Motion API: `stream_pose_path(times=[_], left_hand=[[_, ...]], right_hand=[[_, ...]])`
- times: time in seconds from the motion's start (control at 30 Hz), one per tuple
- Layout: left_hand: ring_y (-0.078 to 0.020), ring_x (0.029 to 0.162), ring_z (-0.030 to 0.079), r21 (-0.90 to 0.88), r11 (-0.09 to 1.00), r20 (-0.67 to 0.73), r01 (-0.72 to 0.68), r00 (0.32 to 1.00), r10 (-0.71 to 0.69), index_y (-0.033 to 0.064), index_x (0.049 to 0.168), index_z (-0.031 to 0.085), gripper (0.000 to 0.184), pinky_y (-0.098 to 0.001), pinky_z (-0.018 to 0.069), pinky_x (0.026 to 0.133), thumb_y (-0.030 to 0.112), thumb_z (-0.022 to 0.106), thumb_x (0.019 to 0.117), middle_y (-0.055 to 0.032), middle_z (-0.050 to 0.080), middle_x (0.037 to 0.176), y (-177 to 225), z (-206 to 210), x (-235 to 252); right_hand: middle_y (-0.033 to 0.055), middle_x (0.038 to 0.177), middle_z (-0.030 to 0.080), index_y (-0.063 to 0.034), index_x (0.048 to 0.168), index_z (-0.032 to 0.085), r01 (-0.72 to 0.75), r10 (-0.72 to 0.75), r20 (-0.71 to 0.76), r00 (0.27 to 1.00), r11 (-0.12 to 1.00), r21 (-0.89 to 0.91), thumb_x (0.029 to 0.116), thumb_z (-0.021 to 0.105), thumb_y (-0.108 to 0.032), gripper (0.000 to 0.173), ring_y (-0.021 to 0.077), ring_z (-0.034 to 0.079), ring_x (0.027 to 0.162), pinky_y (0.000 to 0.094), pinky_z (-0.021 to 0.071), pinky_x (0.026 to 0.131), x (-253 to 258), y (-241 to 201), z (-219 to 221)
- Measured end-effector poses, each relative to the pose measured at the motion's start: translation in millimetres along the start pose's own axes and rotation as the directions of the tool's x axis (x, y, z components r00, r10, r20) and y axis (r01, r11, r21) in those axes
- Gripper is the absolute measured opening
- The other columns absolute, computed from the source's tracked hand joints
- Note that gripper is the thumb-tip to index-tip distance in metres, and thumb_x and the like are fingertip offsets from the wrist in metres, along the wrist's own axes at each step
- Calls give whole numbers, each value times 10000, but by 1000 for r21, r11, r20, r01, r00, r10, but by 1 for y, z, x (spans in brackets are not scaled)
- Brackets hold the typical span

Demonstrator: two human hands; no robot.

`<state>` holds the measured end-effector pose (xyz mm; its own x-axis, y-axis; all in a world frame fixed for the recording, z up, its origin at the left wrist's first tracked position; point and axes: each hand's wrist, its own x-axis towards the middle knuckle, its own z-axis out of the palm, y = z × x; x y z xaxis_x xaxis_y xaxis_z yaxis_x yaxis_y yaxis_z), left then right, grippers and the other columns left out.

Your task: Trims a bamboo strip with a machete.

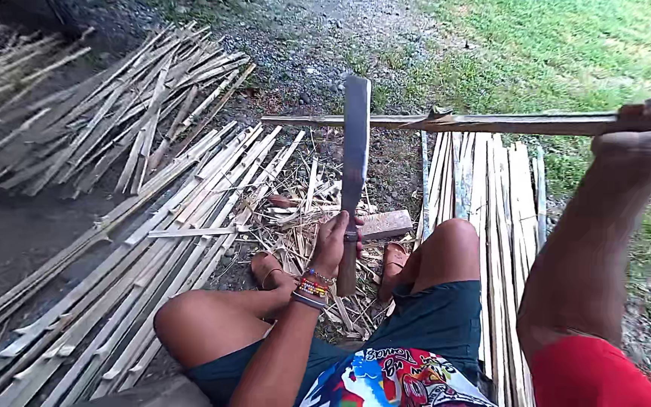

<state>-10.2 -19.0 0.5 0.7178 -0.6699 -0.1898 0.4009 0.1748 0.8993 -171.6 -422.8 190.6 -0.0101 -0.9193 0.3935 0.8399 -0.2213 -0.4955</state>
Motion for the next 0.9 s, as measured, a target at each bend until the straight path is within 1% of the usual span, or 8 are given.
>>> stream_pose_path(times=[0.1, 0.27, 0.4, 0.5, 0.67, 0.73, 0.83, 0.9], left_hand=[[-175, 533, 623, -74, 991, -70, 110, 991, -115, 13, 1161, 629, 489, -308, 575, 504, 394, 322, 1134, -93, 633, 723, -8, 3, 17], [-154, 526, 589, -207, 975, -361, 86, 919, -158, 69, 1046, 610, 540, -306, 538, 496, 491, 281, 1119, -50, 607, 701, -37, -36, 63], [-134, 534, 579, -184, 978, -466, 98, 868, -175, 137, 1032, 593, 550, -295, 528, 510, 543, 229, 1110, -5, 583, 700, -43, -54, 83], [-124, 532, 562, -111, 952, -429, 285, 850, -304, 166, 1107, 591, 553, -278, 509, 500, 601, 250, 1089, -1, 571, 720, -63, -39, 77], [-117, 523, 555, 109, 870, -182, 482, 870, -459, 120, 1114, 585, 481, -263, 513, 488, 513, 307, 1114, -16, 578, 729, -75, -38, 77], [-111, 529, 565, 27, 881, -218, 473, 863, -457, 126, 1102, 616, 497, -258, 508, 489, 516, 308, 1112, -13, 601, 734, -71, -50, 87], [-95, 571, 604, -265, 926, -362, 268, 863, -353, 141, 1016, 590, 548, -249, 540, 534, 532, 218, 1114, 18, 612, 744, -82, -57, 112], [-96, 585, 610, -298, 939, -441, 170, 848, -294, 155, 999, 558, 536, -260, 551, 565, 524, 187, 1118, 31, 598, 728, -86, -56, 118]], right_hand=[[-23, 500, 316, -165, 746, 385, -109, 94, -223, 970, 992, -59, 1110, 261, -440, 473, 133, 362, 415, 312, 409, 435, -47, 60, -12], [-44, 472, 314, -189, 683, 380, -283, 231, -314, 921, 950, -130, 1109, 257, -453, 516, 116, 353, 394, 299, 393, 433, -87, 146, -69], [-39, 447, 333, -188, 640, 380, -349, 294, -299, 908, 925, -151, 1115, 235, -422, 549, 124, 371, 380, 307, 409, 430, -97, 190, -96], [-29, 451, 320, -175, 636, 366, -368, 324, -262, 909, 919, -140, 1121, 217, -405, 557, 127, 360, 384, 304, 406, 425, -90, 204, -102], [-32, 448, 307, -169, 638, 360, -383, 327, -286, 901, 908, -169, 1123, 213, -398, 556, 114, 339, 373, 279, 372, 404, -80, 209, -101], [-26, 448, 302, -165, 647, 355, -386, 329, -295, 897, 908, -163, 1124, 213, -395, 548, 122, 340, 373, 287, 381, 406, -82, 213, -100], [-21, 441, 304, -160, 649, 354, -382, 314, -309, 898, 905, -188, 1126, 223, -377, 541, 128, 348, 369, 302, 394, 409, -87, 220, -95], [-23, 444, 314, -163, 654, 358, -381, 304, -332, 893, 902, -201, 1129, 229, -387, 541, 125, 352, 367, 293, 388, 402, -90, 221, -93]])
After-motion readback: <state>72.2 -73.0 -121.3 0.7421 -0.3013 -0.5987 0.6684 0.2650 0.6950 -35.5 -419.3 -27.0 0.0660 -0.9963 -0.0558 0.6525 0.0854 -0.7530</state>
